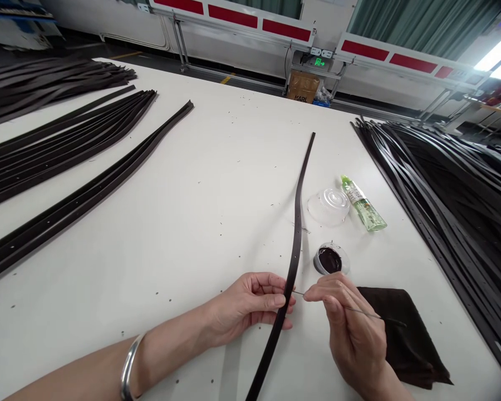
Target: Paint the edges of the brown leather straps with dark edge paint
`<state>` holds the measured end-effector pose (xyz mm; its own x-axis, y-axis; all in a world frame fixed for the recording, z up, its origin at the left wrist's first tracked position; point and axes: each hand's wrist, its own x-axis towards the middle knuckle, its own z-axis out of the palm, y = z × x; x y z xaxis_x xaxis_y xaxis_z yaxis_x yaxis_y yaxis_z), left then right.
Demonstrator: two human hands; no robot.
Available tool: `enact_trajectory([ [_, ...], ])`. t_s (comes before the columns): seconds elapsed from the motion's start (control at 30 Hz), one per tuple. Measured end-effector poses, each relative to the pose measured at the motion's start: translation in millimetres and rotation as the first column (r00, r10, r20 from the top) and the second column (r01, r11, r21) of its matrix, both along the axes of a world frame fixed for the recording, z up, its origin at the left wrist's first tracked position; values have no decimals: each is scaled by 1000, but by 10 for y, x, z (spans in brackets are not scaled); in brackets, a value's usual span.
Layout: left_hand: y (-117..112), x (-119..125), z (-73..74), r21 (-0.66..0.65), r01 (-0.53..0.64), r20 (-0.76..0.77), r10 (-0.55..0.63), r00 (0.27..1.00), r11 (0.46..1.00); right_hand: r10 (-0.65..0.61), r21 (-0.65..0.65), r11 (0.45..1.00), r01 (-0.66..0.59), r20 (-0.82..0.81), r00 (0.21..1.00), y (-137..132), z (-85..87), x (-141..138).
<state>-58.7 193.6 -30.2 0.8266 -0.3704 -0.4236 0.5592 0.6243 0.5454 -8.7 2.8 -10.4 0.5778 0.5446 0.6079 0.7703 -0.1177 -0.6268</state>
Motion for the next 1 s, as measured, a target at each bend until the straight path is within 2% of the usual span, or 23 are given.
enact_trajectory([
  [0.67, 3, 7, -5, 9, 26, 54, -27, 998, 1000, 46, -31, 998, -46, -14, 999, 29, 14, -4],
  [1.0, 11, 6, -23, 28, 45, 78, -47, 996, 999, 14, -20, 1000, -13, 21, 1000, 65, 16, -31],
])
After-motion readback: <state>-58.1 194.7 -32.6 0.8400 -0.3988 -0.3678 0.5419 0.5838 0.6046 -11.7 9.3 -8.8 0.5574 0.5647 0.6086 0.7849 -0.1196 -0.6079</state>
